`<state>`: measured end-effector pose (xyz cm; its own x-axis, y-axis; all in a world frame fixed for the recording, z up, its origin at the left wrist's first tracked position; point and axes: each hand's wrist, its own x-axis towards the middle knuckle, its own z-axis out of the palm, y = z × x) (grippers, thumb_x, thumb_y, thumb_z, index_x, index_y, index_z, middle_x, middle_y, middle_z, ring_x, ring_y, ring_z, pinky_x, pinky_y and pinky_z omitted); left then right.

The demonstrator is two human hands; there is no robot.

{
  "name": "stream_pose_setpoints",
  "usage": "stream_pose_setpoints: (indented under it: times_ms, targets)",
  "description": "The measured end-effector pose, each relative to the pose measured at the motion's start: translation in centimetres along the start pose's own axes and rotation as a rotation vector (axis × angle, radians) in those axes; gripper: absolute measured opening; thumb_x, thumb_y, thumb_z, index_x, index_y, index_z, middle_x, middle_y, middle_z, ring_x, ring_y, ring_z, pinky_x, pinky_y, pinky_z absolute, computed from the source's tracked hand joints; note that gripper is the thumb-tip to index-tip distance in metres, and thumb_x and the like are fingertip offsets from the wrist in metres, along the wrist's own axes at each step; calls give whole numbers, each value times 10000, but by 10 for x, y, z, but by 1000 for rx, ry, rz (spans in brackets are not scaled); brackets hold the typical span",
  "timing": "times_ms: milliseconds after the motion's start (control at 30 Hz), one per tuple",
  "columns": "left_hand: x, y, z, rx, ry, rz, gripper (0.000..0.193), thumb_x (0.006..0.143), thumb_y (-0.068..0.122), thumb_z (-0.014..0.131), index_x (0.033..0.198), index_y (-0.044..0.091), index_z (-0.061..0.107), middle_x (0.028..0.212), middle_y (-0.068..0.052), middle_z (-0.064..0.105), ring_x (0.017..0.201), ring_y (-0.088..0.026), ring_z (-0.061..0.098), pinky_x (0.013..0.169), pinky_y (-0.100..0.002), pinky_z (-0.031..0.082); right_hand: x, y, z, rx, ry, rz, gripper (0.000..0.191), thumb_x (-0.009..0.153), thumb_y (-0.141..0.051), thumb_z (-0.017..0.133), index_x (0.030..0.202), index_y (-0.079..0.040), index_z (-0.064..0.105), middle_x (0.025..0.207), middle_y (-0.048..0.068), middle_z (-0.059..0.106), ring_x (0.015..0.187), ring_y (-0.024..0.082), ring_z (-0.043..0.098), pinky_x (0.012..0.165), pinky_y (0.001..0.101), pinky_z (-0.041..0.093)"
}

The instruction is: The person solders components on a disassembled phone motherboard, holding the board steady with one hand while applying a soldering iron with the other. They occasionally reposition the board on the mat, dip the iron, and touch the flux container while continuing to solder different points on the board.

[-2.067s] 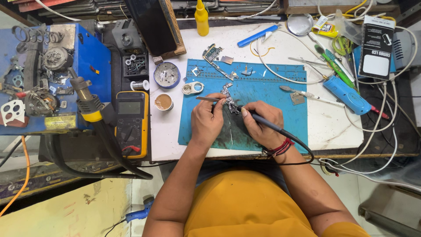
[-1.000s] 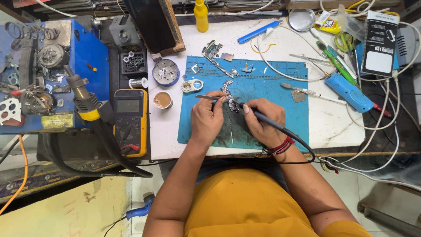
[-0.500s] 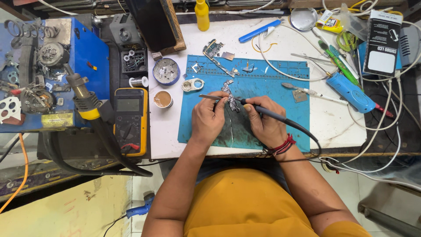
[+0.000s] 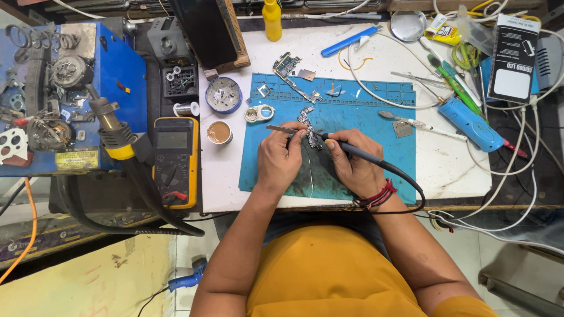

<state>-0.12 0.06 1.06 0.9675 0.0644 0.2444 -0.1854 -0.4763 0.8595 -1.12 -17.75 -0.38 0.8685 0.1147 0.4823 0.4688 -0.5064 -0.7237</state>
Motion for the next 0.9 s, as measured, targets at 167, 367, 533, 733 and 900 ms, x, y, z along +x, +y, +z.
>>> stream_pose_setpoints:
  times_ms: [167, 367, 533, 733, 900]
  targets:
    - [0, 0, 0, 3, 2, -25, 104, 980, 137, 668, 1042, 74, 722, 846, -123, 720, 657, -257, 681, 604, -359, 508, -1, 0, 0, 0, 8, -3, 103, 1001, -136, 729, 1037, -47, 692, 845, 105, 674, 625, 233, 603, 571, 327, 456]
    - [0, 0, 1, 9, 22, 8, 98, 982, 137, 673, 1043, 78, 722, 847, -119, 718, 678, -254, 685, 610, -355, 511, -1, 1, 0, 6, 11, 5, 95, 1002, -131, 723, 1034, -48, 689, 837, 102, 672, 621, 232, 603, 569, 331, 456]
    - [0, 0, 1, -5, 12, -13, 96, 979, 128, 671, 1041, 74, 720, 838, -119, 716, 664, -251, 684, 604, -355, 510, 0, 0, 1, 7, 9, 7, 84, 1003, -126, 720, 1029, -52, 687, 841, 104, 673, 618, 230, 603, 565, 329, 455]
    - [0, 0, 1, 3, 13, -21, 93, 974, 125, 677, 1035, 67, 717, 836, -123, 712, 642, -254, 669, 598, -358, 507, -1, 1, 0, -5, 0, 6, 92, 1001, -125, 722, 1032, -46, 687, 841, 106, 672, 616, 234, 604, 560, 330, 450]
    - [0, -1, 1, 18, 10, -18, 94, 969, 124, 677, 1031, 70, 722, 838, -126, 718, 660, -267, 680, 609, -363, 513, -1, 1, 1, 3, 3, 0, 95, 1005, -129, 721, 1039, -46, 691, 846, 105, 671, 617, 229, 602, 565, 327, 456]
